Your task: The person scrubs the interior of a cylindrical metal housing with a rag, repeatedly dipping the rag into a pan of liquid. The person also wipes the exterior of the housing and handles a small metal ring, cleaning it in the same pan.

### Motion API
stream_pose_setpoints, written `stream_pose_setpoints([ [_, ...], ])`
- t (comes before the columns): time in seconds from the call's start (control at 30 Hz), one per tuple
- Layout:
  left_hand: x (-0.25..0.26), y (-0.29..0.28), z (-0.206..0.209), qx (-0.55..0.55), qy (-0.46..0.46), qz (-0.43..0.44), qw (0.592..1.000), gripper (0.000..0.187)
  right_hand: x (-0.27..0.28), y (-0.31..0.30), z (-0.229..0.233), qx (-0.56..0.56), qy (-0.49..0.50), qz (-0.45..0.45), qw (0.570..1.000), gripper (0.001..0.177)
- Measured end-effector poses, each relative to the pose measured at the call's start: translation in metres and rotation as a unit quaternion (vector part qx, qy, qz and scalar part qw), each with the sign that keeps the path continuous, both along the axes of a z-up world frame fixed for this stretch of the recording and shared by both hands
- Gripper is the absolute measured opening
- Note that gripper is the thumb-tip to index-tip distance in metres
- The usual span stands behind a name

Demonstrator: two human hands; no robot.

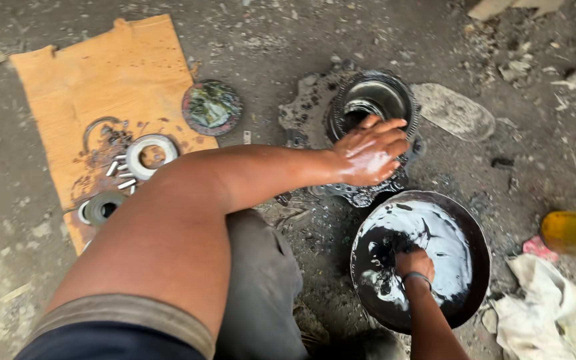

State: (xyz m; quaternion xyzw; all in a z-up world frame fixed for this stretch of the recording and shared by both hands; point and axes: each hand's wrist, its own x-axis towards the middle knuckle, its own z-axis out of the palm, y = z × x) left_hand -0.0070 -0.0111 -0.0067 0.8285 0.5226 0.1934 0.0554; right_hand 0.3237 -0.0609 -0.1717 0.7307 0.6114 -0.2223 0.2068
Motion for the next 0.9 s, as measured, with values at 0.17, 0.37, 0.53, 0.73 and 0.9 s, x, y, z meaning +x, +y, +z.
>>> stream_pose_setpoints([
  [0.17, 0.002, -0.001, 0.007, 0.000, -0.015, 0.000, 1.000, 0.047, -0.001, -0.008, -0.016, 0.040, -0.003, 0.037, 0.998, 0.068],
  [0.37, -0.003, -0.011, 0.008, 0.002, -0.020, -0.013, 1.000, 0.047, 0.032, 0.000, -0.061, 0.108, 0.195, 0.090, 0.971, 0.044],
  [0.53, 0.020, -0.017, 0.009, 0.000, -0.022, -0.066, 0.998, 0.046, 0.058, 0.033, -0.022, -0.050, 0.556, -0.264, 0.786, 0.039],
  [0.73, 0.026, -0.017, 0.007, -0.068, 0.042, -0.087, 0.993, 0.054, 0.064, 0.040, -0.018, 0.056, 0.542, -0.187, 0.818, 0.034],
  [0.9, 0.021, -0.018, 0.011, -0.108, 0.031, -0.073, 0.991, 0.054, 0.074, 0.034, -0.029, 0.146, 0.553, -0.024, 0.820, 0.033],
])
